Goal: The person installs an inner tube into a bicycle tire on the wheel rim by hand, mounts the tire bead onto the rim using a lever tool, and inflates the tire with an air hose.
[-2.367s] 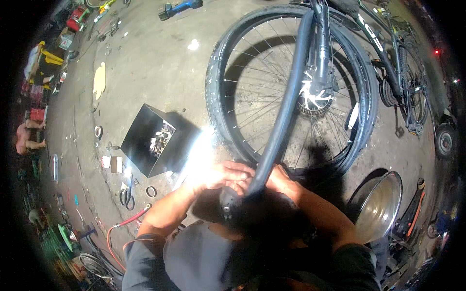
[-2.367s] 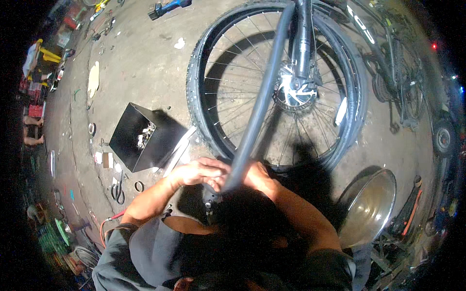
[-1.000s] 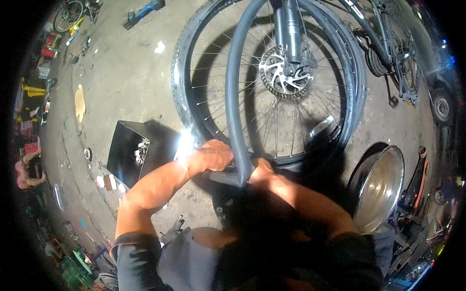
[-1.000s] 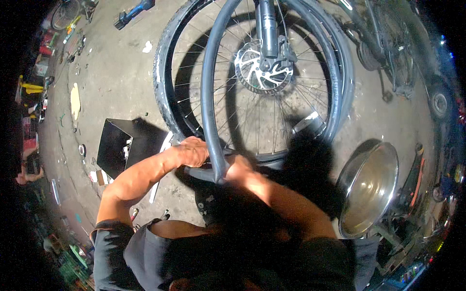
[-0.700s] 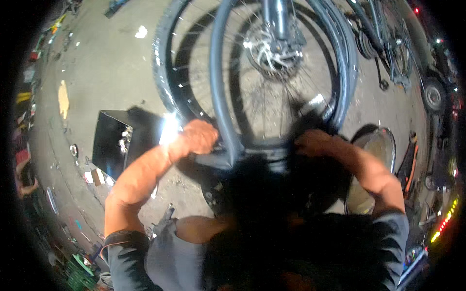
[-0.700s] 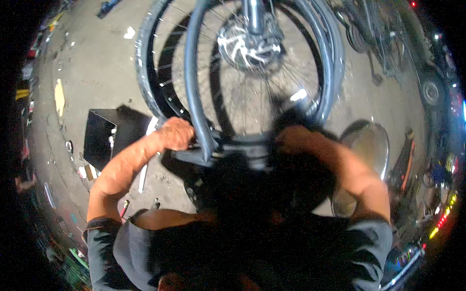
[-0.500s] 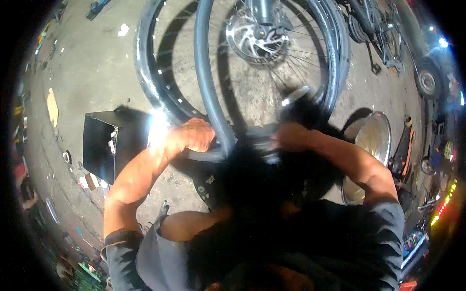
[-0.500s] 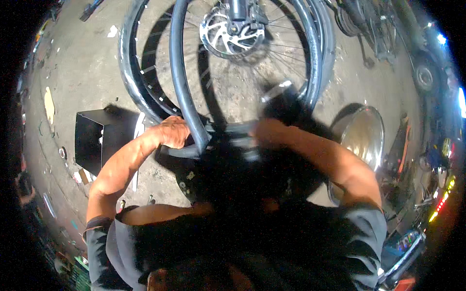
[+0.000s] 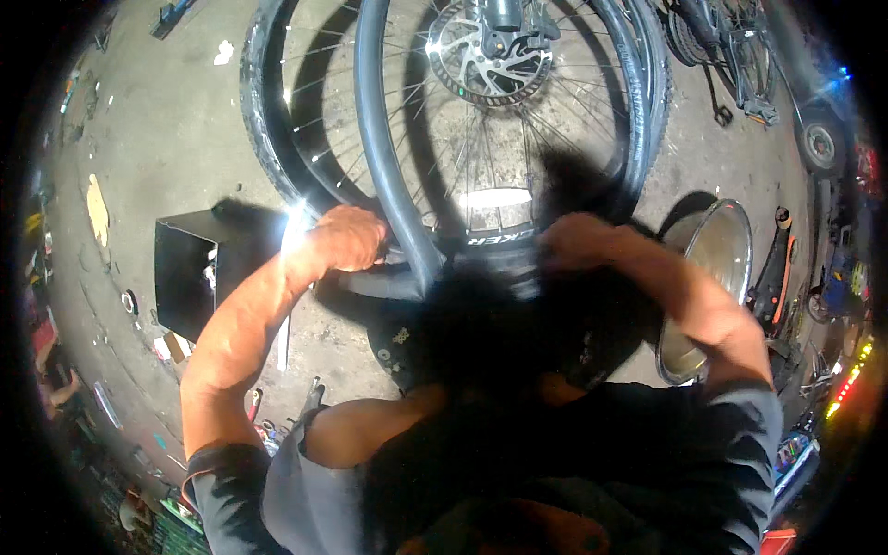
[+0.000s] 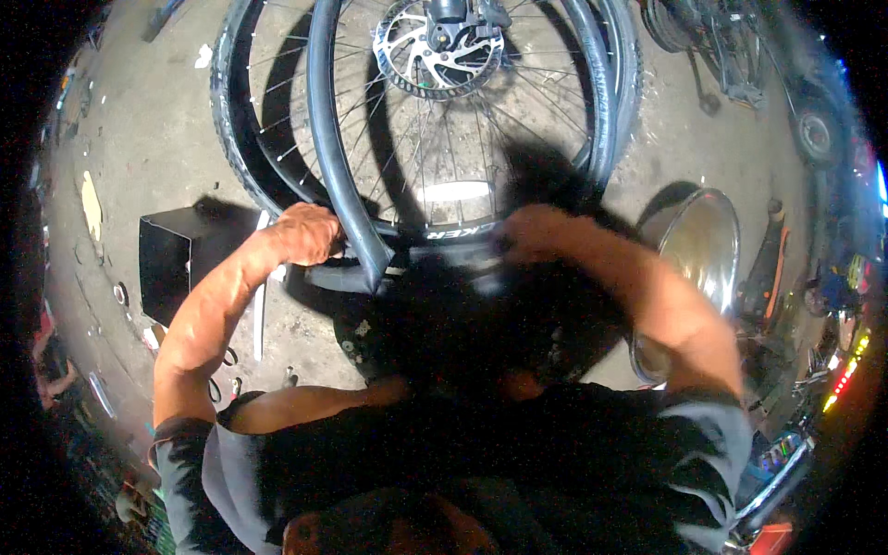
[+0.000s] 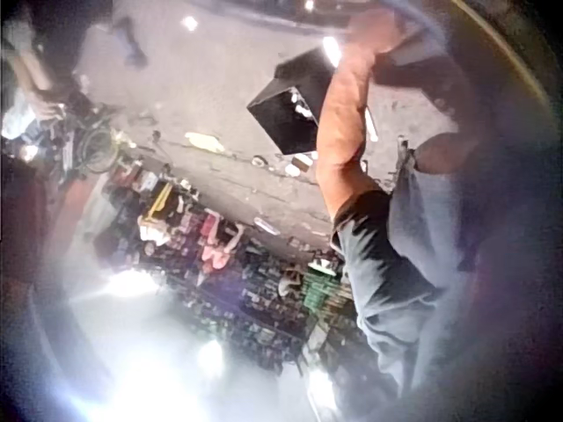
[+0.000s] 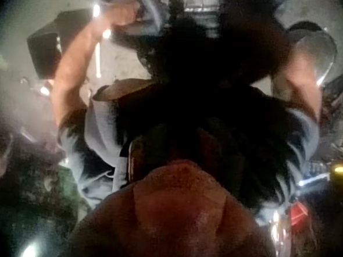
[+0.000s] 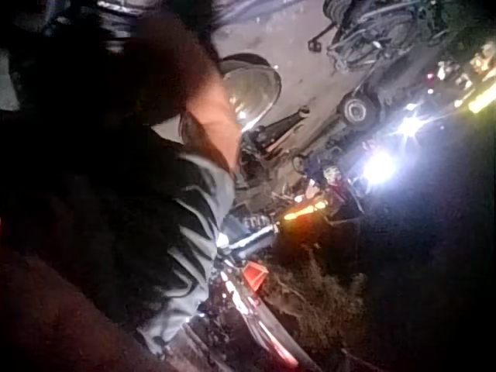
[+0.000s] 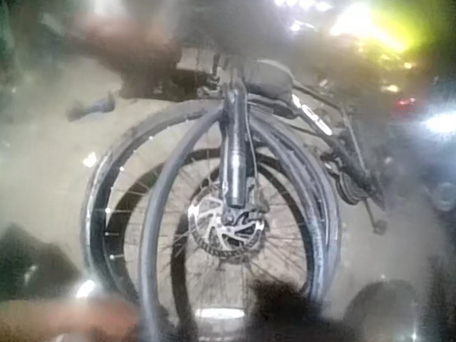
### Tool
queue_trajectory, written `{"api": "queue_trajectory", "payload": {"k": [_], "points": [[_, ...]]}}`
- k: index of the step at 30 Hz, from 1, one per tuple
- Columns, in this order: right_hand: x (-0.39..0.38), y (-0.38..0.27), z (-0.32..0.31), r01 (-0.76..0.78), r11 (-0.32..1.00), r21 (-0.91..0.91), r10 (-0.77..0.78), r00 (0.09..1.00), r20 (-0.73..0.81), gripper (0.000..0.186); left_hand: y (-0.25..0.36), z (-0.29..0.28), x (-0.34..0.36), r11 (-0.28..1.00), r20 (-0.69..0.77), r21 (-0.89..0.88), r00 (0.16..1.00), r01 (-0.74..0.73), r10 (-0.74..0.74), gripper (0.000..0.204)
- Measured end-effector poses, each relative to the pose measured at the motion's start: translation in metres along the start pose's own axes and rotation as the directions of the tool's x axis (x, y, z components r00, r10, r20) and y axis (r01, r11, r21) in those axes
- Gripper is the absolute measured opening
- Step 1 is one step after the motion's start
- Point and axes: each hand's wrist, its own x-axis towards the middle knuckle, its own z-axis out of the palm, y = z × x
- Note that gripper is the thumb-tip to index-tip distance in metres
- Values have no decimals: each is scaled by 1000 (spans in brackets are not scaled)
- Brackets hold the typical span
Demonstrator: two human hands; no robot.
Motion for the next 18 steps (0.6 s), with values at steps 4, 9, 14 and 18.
{"api": "queue_trajectory", "payload": {"k": [4, 9, 14, 18], "points": [[-25, 25, -15, -111, 975, -193, 127, 989, 71, 34, -7, 15, 7, 999, -70, 29, 997, 22, -20, 23], [10, -5, 6, -110, 933, -341, 172, 973, 155, 23, 15, -1, 7, 993, 20, 114, 999, -35, 33, 20], [68, -30, 75, 315, 948, -42, -254, 673, -694, 23, 18, 29, 24, 990, -10, 62, 991, -130, 130, 17], [94, -113, 27, 6, 948, 318, 148, 877, -457, 15, 26, 18, 5, 995, -106, 20, 990, -94, 95, 16]]}}
